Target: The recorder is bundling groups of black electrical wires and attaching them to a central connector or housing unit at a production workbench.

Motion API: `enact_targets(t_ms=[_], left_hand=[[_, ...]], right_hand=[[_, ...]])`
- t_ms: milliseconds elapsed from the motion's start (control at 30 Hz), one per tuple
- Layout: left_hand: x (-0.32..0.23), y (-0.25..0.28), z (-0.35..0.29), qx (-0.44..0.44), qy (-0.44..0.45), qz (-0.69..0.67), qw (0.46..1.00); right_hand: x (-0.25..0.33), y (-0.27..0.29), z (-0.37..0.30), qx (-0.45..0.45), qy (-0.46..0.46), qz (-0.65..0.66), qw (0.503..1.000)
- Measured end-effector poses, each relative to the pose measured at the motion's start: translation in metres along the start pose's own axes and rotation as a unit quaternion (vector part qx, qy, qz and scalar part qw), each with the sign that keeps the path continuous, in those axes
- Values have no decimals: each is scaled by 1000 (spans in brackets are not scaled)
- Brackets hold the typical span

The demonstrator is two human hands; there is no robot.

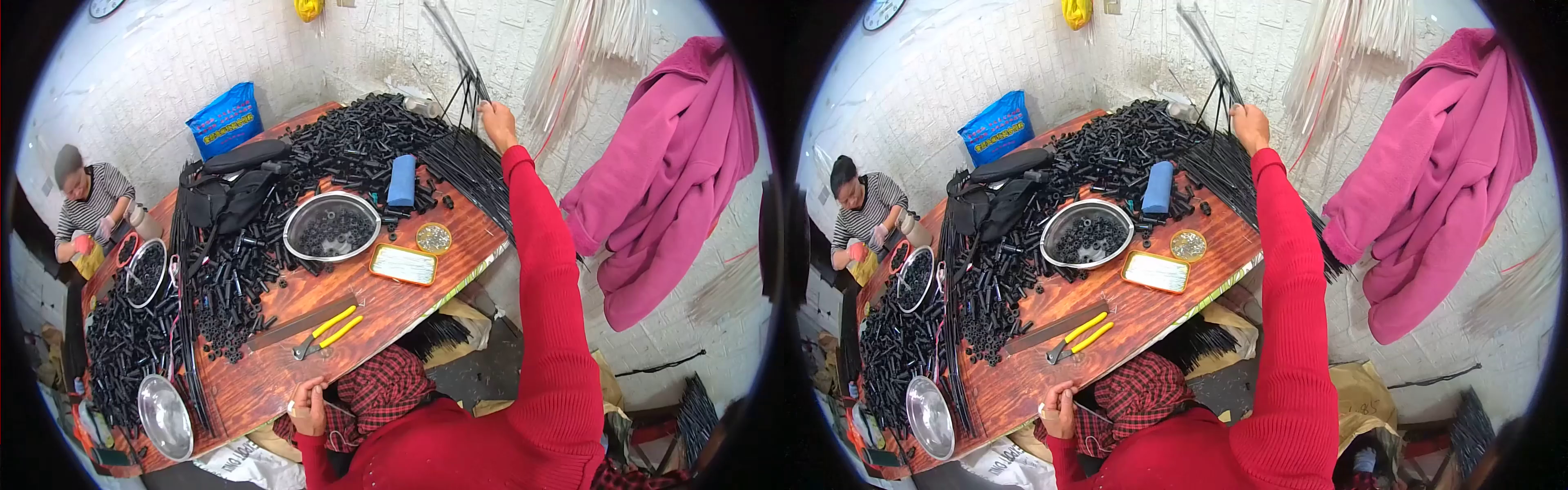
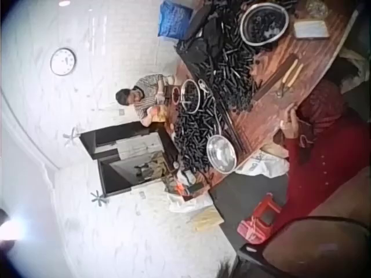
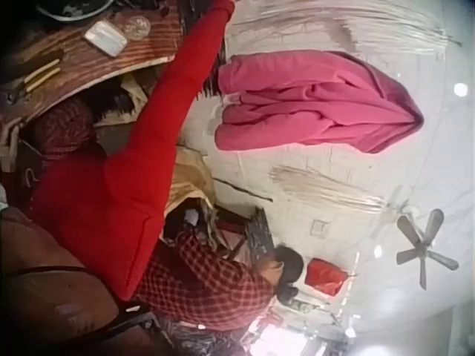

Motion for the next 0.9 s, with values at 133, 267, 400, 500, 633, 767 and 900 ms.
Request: enact_targets(t_ms=[133, 267, 400, 500, 633, 767, 900], left_hand=[[3, 5, -10, -21, 28, -15, 999], [-8, 6, -3, -36, 3, 27, 999], [-19, -1, 2, -23, -21, 47, 998], [-12, 4, -1, -24, 5, 52, 998], [5, 9, -11, -27, 33, 16, 999], [-1, 5, -19, -18, 30, -33, 999], [-2, 16, -36, -16, 12, -64, 998]], right_hand=[[20, -14, -5, 17, -41, 182, 982], [76, -8, -18, 18, -31, 470, 882], [139, 5, -37, 71, 60, 577, 811], [221, -10, -92, 187, 64, 643, 740], [321, -29, -189, 323, 60, 721, 610], [376, -34, -278, 362, 62, 734, 571], [414, -37, -358, 394, 66, 696, 597]])
Point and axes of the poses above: each hand's wrist, its own z-axis towards the middle knuckle, its own y-axis out of the back of the hand, x = y × z, the point moved 8 cm from there along z, towards the middle knuckle, and after that the axes turned 2 degrees about y, right-handed, at the moved point
